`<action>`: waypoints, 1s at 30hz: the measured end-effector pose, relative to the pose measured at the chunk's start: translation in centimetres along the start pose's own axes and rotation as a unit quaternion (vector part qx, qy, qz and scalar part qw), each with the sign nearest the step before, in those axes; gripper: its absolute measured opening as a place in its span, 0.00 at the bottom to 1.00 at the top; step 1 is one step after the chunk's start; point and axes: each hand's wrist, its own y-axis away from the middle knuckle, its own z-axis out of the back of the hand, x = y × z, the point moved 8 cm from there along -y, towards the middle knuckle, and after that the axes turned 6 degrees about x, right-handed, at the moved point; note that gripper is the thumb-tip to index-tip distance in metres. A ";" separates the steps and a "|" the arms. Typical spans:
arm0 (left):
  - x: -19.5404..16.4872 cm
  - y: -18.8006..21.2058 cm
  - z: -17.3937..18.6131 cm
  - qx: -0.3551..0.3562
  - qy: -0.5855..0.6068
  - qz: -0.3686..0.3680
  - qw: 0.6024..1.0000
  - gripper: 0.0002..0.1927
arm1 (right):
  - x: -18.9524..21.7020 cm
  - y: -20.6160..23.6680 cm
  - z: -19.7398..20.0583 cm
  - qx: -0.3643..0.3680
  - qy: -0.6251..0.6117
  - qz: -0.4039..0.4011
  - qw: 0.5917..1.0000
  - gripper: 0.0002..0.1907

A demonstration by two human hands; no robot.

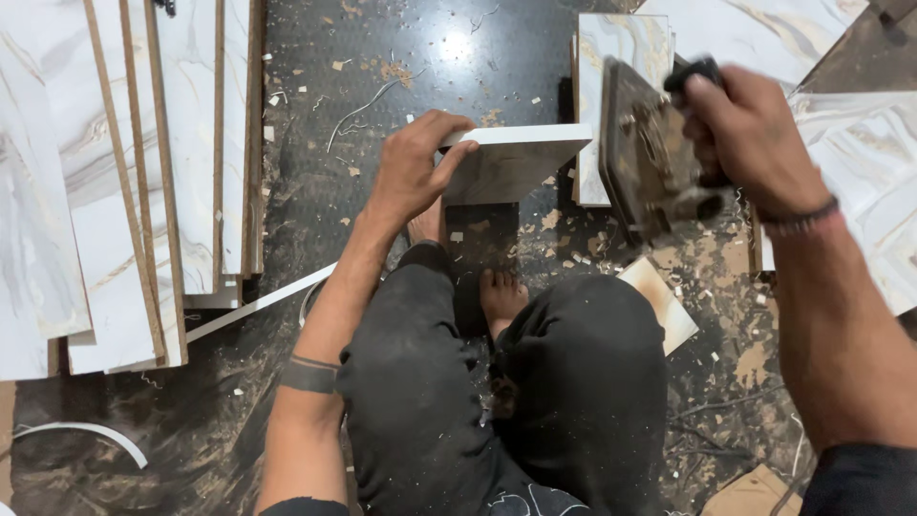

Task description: The person sits on the workshop floor and applies white edge banding tape to marble-patterned panels, pressing the tape along the panel edges with a hand-held heating iron, then trims the excess tape from the edges by hand and sets the finished panel onto a stack beside them.

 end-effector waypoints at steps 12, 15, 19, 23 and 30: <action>1.4 1.1 0.3 -0.005 0.028 0.015 0.999 0.12 | 6.9 -7.0 -7.2 -0.003 0.340 0.062 0.938 0.26; 2.6 1.5 -0.3 -0.004 0.049 0.035 0.998 0.12 | 8.0 -7.8 -10.5 -0.012 0.352 0.119 0.928 0.25; 5.0 2.7 0.1 0.009 0.172 0.076 0.982 0.14 | 9.6 -8.0 -14.2 -0.022 0.356 0.177 0.917 0.26; 8.3 4.2 0.0 0.036 0.218 0.187 0.957 0.16 | 10.5 -8.1 -15.7 -0.022 0.360 0.189 0.913 0.25; 10.0 3.0 -1.5 0.029 0.332 0.151 0.931 0.15 | 10.6 -8.8 -16.2 -0.019 0.365 0.208 0.907 0.23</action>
